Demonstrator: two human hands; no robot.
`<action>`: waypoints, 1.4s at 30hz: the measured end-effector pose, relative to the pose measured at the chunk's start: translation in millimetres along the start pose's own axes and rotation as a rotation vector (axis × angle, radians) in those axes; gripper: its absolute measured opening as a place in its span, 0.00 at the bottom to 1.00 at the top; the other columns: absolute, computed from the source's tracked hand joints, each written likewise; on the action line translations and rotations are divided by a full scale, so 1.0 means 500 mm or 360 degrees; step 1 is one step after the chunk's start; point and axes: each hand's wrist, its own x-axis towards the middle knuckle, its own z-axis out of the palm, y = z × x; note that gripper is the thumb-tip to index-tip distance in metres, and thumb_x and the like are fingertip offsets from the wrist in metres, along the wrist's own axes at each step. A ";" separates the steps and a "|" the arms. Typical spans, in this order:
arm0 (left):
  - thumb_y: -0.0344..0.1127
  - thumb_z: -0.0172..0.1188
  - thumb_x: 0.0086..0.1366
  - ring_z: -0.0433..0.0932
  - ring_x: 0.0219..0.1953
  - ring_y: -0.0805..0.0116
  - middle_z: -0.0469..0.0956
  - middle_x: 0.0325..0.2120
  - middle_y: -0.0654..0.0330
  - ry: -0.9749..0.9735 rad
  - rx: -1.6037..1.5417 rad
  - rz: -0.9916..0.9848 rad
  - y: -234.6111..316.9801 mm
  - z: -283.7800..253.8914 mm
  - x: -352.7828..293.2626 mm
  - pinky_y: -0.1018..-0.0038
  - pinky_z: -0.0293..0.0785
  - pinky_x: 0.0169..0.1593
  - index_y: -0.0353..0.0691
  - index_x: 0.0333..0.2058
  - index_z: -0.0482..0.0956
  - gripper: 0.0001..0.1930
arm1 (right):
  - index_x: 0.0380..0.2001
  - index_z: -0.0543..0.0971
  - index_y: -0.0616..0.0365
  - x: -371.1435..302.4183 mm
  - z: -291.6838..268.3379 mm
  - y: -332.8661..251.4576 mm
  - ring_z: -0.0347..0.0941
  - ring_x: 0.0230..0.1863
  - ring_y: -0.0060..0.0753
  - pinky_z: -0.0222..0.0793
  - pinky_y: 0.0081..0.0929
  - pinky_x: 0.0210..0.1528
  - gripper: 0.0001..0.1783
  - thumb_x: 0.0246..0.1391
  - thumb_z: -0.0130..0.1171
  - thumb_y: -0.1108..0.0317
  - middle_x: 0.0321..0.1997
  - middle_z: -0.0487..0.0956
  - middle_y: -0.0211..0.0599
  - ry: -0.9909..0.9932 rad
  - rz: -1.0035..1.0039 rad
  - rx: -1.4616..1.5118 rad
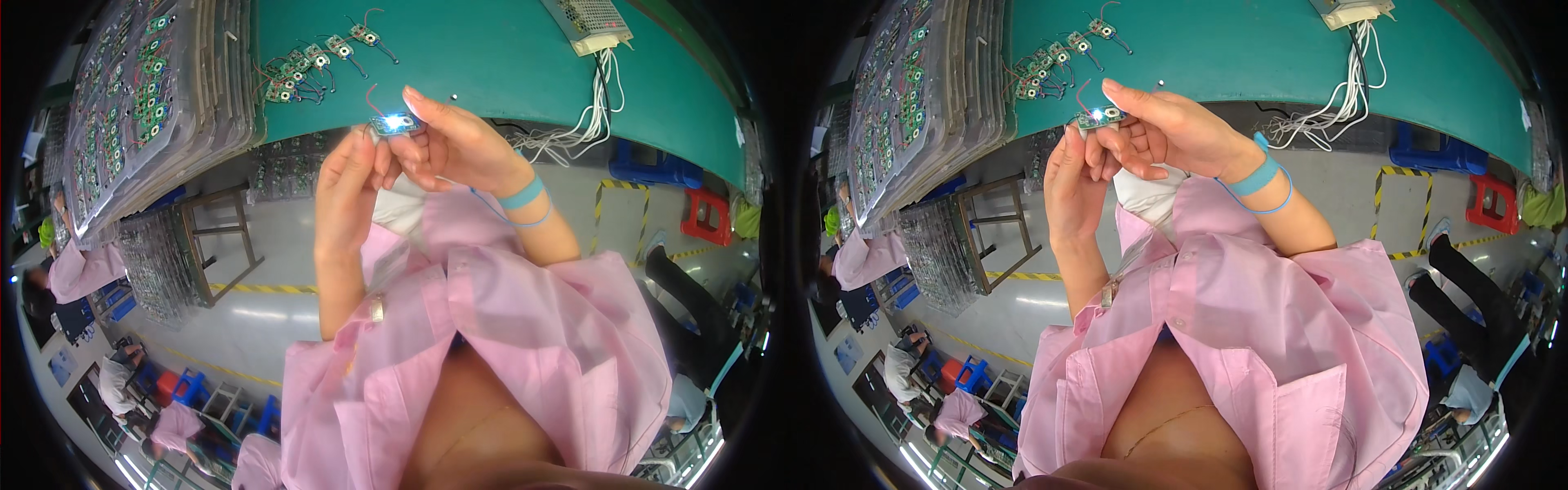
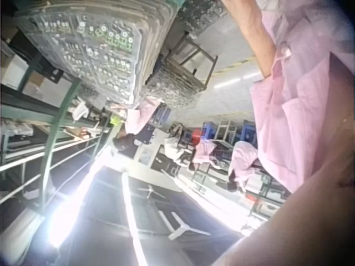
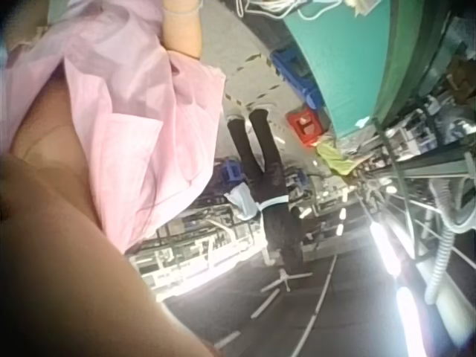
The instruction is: Assembling small electronic components onto printed circuit boards on a production floor.
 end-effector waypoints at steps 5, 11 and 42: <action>0.42 0.41 0.70 0.57 0.21 0.79 0.68 0.20 0.64 -0.0077 -0.0027 -0.0042 -0.004 -0.016 0.002 0.84 0.55 0.27 0.44 0.21 0.64 0.17 | 0.17 0.71 0.59 0.004 -0.007 -0.003 0.62 0.14 0.20 0.52 0.13 0.14 0.26 0.63 0.43 0.51 0.22 0.75 0.41 -0.0158 0.0099 0.0081; 0.39 0.43 0.70 0.55 0.21 0.80 0.60 0.16 0.69 -0.0144 -0.0180 -0.0047 -0.005 -0.011 0.005 0.83 0.53 0.28 0.43 0.23 0.67 0.15 | 0.22 0.71 0.56 0.010 -0.009 0.023 0.58 0.13 0.17 0.50 0.13 0.14 0.20 0.65 0.40 0.57 0.20 0.70 0.30 -0.0200 0.0030 0.0192; 0.37 0.43 0.70 0.72 0.44 0.69 0.74 0.31 0.61 0.0315 0.0036 0.0325 0.031 -0.017 0.040 0.78 0.64 0.46 0.37 0.42 0.70 0.11 | 0.29 0.75 0.59 -0.009 -0.016 -0.039 0.59 0.23 0.19 0.56 0.16 0.26 0.08 0.58 0.50 0.67 0.24 0.71 0.25 0.0113 -0.0665 -0.1487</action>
